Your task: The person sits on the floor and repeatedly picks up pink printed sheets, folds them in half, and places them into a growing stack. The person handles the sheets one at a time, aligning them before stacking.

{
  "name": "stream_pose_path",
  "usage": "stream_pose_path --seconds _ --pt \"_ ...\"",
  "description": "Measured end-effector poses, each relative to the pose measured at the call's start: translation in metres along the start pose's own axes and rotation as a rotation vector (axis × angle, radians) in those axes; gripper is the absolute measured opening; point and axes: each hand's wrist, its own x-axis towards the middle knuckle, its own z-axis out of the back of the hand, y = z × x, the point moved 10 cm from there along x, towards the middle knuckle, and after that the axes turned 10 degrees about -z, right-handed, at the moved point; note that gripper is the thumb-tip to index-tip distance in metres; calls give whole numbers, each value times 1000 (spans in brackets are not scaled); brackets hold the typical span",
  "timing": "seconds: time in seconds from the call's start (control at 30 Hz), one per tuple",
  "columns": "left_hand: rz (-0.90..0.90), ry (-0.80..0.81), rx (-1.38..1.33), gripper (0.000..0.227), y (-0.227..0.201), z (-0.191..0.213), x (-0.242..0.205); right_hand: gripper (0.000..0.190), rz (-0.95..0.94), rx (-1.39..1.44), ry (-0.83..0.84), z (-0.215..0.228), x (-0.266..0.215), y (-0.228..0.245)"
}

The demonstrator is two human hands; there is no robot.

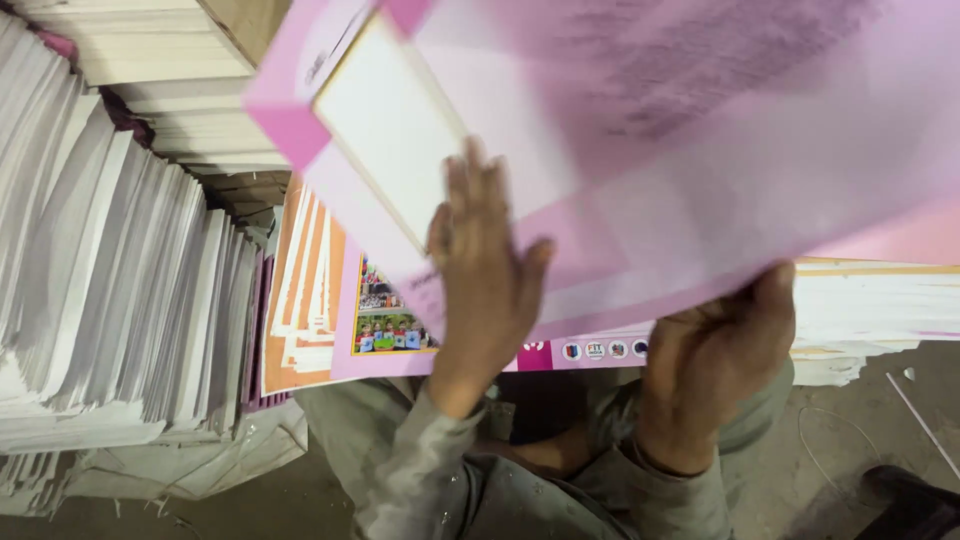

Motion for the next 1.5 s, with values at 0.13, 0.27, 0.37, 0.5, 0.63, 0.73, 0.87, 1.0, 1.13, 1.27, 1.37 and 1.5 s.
stream_pose_path --seconds 0.13,0.27,0.37,0.5,0.63,0.73,0.87,1.0,1.13,1.27,1.37,1.5 --pt "-23 219 156 62 7 -72 -4 40 -37 -11 -509 76 -26 1" --pt "97 538 123 62 53 -145 -70 49 -337 -410 -437 148 -19 -33" --pt "8 461 158 63 68 -160 -93 30 -535 -750 -482 204 -1 -47" --pt "-32 496 198 64 79 -167 -110 34 -301 -1219 -157 173 17 -63" --pt "-32 570 152 64 82 -159 -124 74 28 -1806 589 77 -34 -118" --pt "-29 598 92 64 78 -142 -132 84 -30 -2166 790 65 -46 -145" --pt "39 724 -61 65 60 -96 -144 83 -181 -2146 900 67 -36 -149" --pt "-26 1117 -197 74 13 -47 -157 87 -302 -2098 1000 76 -36 -153" --pt "-35 1185 -586 59 -32 -88 -136 84 -382 -2062 994 78 -37 -154" --pt "-359 705 -100 77 3 -196 -70 80 -715 -2187 977 109 -43 -160" --pt "-255 739 -149 79 55 -252 -69 88 -631 -2167 950 107 -43 -164" --pt "-206 637 44 79 111 -278 -31 100 -199 -2047 954 85 -39 -152"
